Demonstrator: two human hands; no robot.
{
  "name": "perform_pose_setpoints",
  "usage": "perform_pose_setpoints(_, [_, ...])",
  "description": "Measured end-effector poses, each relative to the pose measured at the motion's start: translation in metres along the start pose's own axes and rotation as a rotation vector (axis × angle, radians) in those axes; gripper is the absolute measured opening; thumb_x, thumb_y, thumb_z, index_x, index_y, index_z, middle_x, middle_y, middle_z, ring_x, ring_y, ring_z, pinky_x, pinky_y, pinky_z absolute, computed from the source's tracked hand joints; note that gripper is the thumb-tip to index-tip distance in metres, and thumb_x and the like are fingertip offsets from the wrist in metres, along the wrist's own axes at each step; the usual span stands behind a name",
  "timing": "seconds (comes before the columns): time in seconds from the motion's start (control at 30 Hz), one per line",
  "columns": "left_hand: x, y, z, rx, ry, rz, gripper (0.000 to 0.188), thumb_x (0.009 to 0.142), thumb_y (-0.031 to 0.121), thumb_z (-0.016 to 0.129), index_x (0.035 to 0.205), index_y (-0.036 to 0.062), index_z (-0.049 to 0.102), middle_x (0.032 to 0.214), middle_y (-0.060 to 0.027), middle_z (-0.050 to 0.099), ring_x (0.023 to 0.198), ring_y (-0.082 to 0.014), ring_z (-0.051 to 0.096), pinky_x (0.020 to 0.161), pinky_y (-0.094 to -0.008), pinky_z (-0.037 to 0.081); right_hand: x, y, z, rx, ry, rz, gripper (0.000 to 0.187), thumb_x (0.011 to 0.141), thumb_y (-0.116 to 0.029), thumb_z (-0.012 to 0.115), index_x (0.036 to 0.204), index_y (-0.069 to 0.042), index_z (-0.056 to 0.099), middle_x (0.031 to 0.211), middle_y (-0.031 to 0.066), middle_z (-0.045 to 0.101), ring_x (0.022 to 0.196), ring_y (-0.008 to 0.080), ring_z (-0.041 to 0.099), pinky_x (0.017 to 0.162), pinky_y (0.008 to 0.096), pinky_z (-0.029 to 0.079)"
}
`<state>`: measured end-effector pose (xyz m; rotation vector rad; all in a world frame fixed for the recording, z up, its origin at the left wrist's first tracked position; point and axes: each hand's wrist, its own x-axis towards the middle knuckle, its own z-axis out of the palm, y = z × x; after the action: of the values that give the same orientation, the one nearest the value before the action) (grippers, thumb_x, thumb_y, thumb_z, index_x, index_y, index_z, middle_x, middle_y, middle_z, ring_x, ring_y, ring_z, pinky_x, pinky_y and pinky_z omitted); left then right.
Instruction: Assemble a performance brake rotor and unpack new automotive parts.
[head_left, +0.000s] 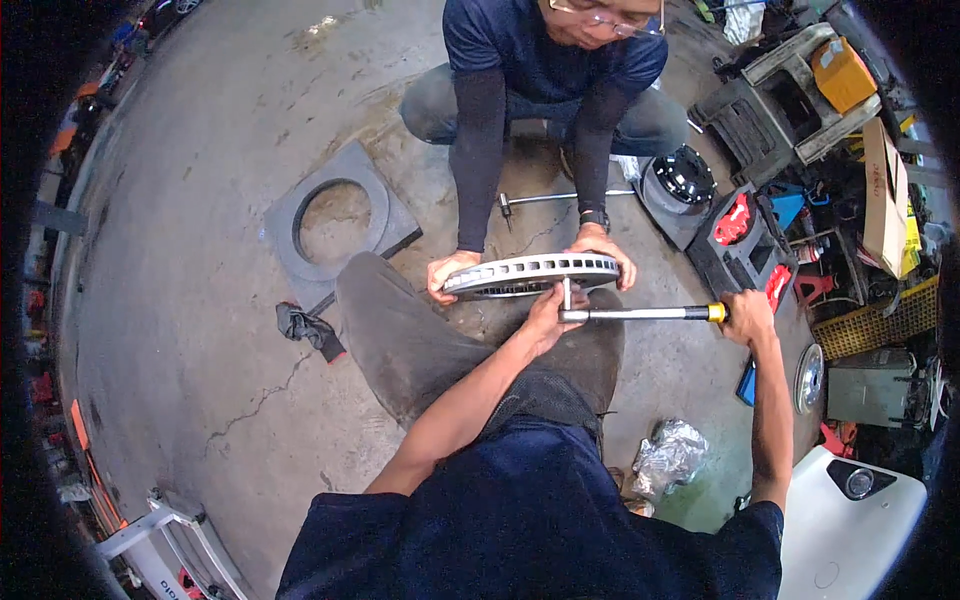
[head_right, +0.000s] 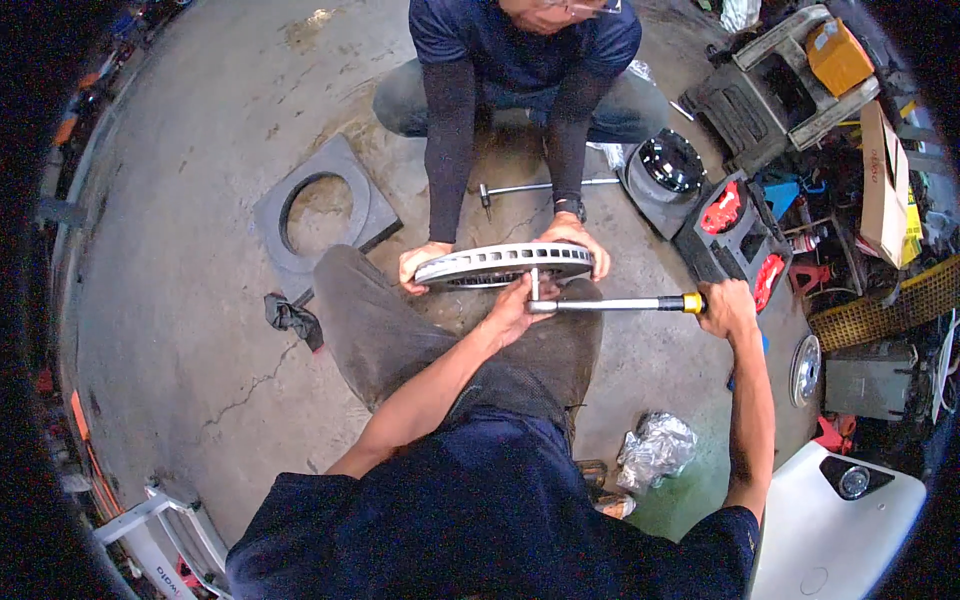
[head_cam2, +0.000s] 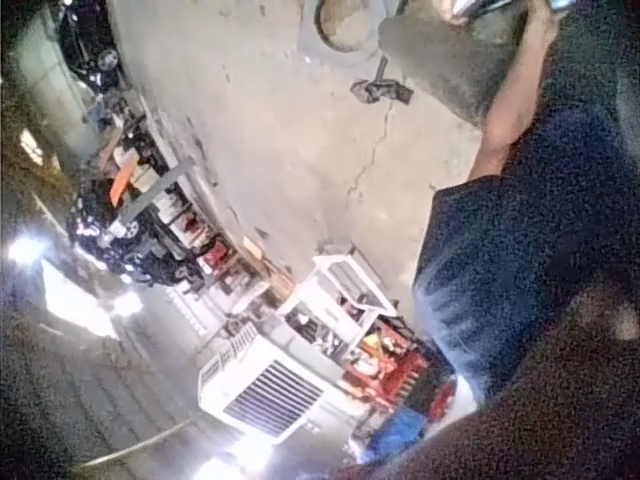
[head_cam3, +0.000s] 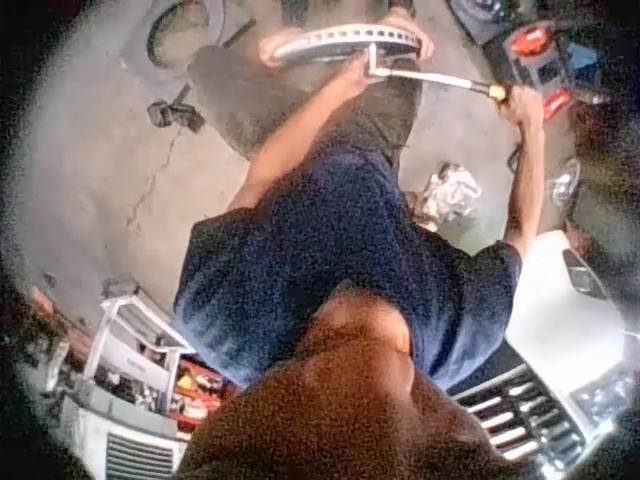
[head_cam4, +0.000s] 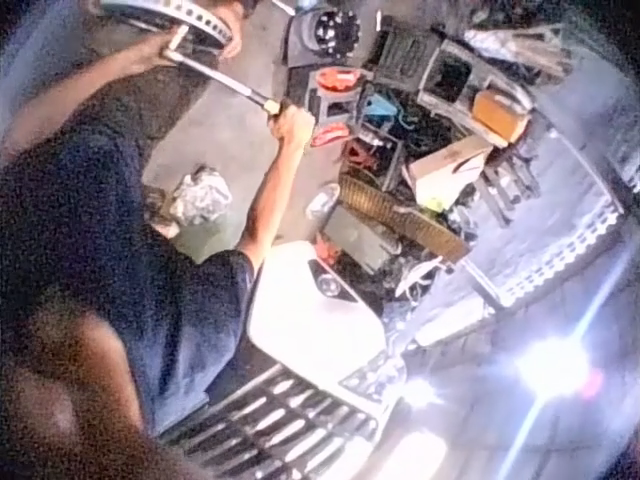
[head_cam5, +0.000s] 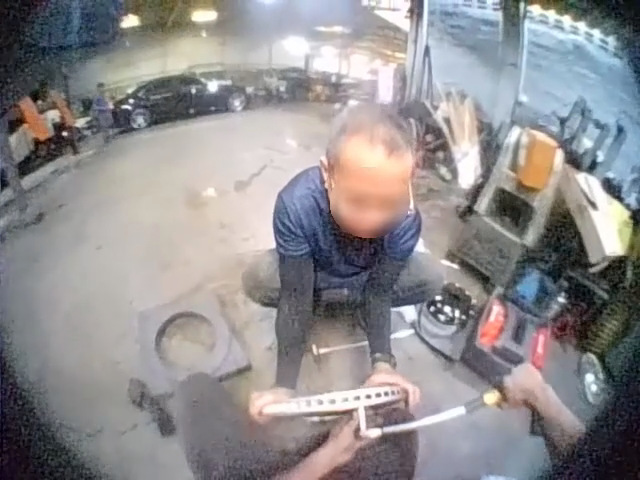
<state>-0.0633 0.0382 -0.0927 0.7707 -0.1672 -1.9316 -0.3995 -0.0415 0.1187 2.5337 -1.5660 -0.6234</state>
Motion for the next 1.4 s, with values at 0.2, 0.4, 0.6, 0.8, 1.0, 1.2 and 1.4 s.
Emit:
perform_pose_setpoints(0.2, [0.009,-0.005,0.019,-0.014,0.206,-0.021,0.026,0.103,0.038,0.045,0.109,0.0161,0.057,0.094,-0.0013,0.062,0.091,-0.0168,0.061,0.089,-0.0482,0.049,0.038,0.024,0.03,0.075,0.002,-0.065,0.017,0.066,-0.027,0.066,0.076,-0.012,0.067,0.069,0.0166,0.065,0.07,0.0372,0.066,0.067,0.047,0.052])
perform_pose_setpoints(0.4, [0.007,-0.009,0.026,0.043,0.243,-0.051,0.028,0.103,0.039,0.043,0.11,0.0158,0.057,0.091,0.0001,0.06,0.087,-0.016,0.059,0.087,-0.0456,0.047,0.039,0.026,0.046,0.075,-0.154,-0.007,0.017,0.068,-0.027,0.067,0.075,-0.011,0.067,0.068,0.0168,0.065,0.07,0.0364,0.066,0.067,0.0464,0.052])
perform_pose_setpoints(0.6, [-0.001,-0.007,0.02,-0.023,0.299,0.064,0.03,0.103,0.035,0.044,0.108,0.0086,0.059,0.09,-0.0015,0.062,0.082,-0.0155,0.058,0.076,-0.0325,0.048,-0.027,-0.007,-0.065,-0.068,0.056,-0.147,0.01,0.077,-0.014,0.062,0.083,-0.007,0.061,0.073,0.0111,0.065,0.069,0.0278,0.067,0.061,0.0406,0.052])
perform_pose_setpoints(0.8, [-0.004,-0.004,0.017,0.148,0.338,0.046,0.032,0.104,0.037,0.043,0.108,0.0106,0.06,0.087,-0.0008,0.062,0.078,-0.0121,0.056,0.07,-0.0284,0.046,-0.036,-0.047,-0.109,-0.188,0.003,-0.201,0.01,0.084,-0.013,0.054,0.08,-0.006,0.06,0.068,0.0112,0.062,0.064,0.0274,0.066,0.058,0.0389,0.052])
perform_pose_setpoints(1.0, [-0.007,0.014,0.019,0.339,0.054,0.04,0.039,0.092,0.047,0.062,0.108,0.0122,0.057,0.089,0.0021,0.057,0.08,-0.0097,0.055,0.071,-0.0278,0.044,-0.028,-0.028,-0.084,-0.14,-0.056,-0.144,0.014,0.081,-0.016,0.055,0.08,-0.006,0.064,0.067,0.0156,0.064,0.066,0.033,0.066,0.063,0.0425,0.052])
perform_pose_setpoints(1.2, [0.005,0.034,0.044,0.372,0.25,-0.199,0.063,0.074,0.077,0.06,0.093,0.0168,0.057,0.078,0.0035,0.057,0.067,-0.0116,0.057,0.064,-0.0333,0.046,-0.028,-0.037,-0.09,-0.185,-0.094,0.003,0.012,0.075,-0.016,0.059,0.073,-0.006,0.067,0.069,0.0157,0.066,0.068,0.034,0.067,0.064,0.0435,0.054])
perform_pose_setpoints(1.4, [0.01,0.03,0.057,0.422,0.389,-0.099,0.052,0.077,0.065,0.062,0.091,0.0157,0.054,0.069,0.0038,0.046,0.058,-0.0093,0.048,0.053,-0.0254,0.042,-0.028,-0.041,-0.094,-0.133,-0.168,0.074,0.014,0.074,-0.018,0.06,0.072,-0.008,0.07,0.073,0.0159,0.069,0.074,0.0344,0.069,0.068,0.0433,0.057])
